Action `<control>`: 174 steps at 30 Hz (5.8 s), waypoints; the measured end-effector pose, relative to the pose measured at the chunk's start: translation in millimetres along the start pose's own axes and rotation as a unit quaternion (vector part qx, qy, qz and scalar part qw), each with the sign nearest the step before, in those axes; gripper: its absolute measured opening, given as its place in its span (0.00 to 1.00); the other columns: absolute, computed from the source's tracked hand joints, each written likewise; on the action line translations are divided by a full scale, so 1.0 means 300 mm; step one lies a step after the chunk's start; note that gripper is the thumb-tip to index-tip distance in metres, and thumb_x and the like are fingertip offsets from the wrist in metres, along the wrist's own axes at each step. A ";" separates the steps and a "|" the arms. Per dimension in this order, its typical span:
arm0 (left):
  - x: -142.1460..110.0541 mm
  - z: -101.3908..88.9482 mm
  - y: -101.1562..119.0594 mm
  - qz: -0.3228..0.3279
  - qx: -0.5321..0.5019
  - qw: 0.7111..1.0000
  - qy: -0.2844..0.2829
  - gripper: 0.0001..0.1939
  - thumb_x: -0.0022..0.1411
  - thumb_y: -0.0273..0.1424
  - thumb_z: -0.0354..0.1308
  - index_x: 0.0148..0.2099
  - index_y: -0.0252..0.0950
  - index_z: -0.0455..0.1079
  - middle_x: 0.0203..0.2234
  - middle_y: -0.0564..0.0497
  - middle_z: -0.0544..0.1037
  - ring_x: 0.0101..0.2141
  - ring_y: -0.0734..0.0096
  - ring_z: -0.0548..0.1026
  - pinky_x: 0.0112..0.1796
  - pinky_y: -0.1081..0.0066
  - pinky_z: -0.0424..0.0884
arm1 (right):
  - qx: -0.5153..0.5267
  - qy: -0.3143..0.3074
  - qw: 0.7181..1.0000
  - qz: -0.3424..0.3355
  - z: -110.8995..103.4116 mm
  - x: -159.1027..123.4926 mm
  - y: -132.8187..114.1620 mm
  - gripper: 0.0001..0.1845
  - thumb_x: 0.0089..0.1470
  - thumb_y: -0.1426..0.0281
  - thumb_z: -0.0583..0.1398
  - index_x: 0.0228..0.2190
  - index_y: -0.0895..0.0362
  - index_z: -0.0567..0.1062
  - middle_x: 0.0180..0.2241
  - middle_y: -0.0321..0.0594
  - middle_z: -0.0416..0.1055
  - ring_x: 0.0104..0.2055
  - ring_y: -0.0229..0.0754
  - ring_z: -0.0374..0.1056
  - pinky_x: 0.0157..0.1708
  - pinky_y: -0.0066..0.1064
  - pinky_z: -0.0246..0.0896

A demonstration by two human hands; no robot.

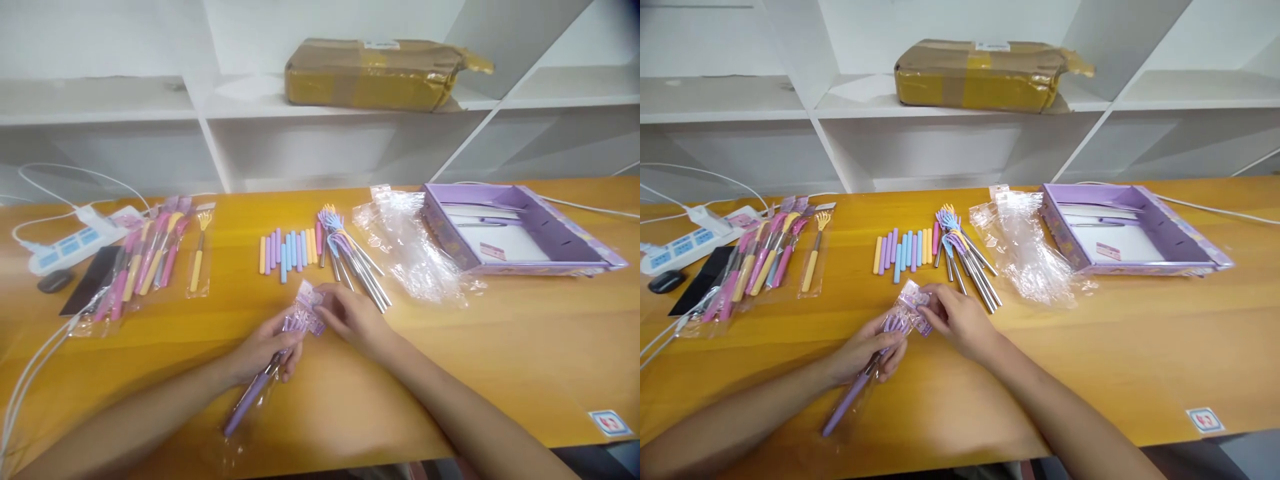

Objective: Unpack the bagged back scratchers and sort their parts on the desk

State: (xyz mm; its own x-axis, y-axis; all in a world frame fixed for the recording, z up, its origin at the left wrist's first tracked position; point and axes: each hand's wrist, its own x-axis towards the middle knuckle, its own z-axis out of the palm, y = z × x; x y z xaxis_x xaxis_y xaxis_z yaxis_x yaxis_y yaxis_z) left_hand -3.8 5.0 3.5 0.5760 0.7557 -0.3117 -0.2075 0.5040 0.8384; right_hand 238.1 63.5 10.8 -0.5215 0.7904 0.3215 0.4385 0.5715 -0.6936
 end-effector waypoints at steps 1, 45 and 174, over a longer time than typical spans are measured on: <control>0.000 0.000 0.002 0.000 0.002 1.000 -0.001 0.22 0.73 0.46 0.62 0.58 0.37 0.65 0.21 0.59 0.74 0.17 0.77 0.68 0.21 0.78 0.66 | -0.014 0.007 1.000 -0.004 0.001 0.000 0.003 0.13 0.72 0.64 0.60 0.55 0.54 0.71 0.29 0.33 0.74 0.27 0.38 0.70 0.28 0.29 0.63; -0.006 -0.032 0.022 -0.045 0.080 0.995 -0.046 0.28 0.72 0.47 0.64 0.64 0.35 0.69 0.25 0.55 0.74 0.25 0.74 0.71 0.27 0.74 0.66 | -0.108 0.020 0.993 -0.036 0.018 -0.015 -0.011 0.22 0.72 0.66 0.59 0.63 0.53 0.64 0.44 0.46 0.82 0.33 0.44 0.80 0.31 0.34 0.74; 0.028 -0.039 -0.018 -0.017 0.017 1.000 0.020 0.17 0.66 0.44 0.61 0.44 0.33 0.74 0.18 0.57 0.69 0.23 0.70 0.69 0.30 0.70 0.64 | -0.098 -0.168 0.981 0.016 -0.117 0.020 0.058 0.21 0.59 0.66 0.74 0.51 0.53 0.77 0.42 0.41 0.81 0.40 0.48 0.80 0.38 0.36 0.73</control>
State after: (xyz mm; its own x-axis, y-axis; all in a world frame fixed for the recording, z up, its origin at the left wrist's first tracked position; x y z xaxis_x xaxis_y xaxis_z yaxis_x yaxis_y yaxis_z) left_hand -7.1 13.5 -8.9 0.5498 0.7549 -0.3574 -0.1606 0.5155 0.8417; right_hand 268.0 85.9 23.4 -0.7028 0.7097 0.0490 0.5736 0.6060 -0.5512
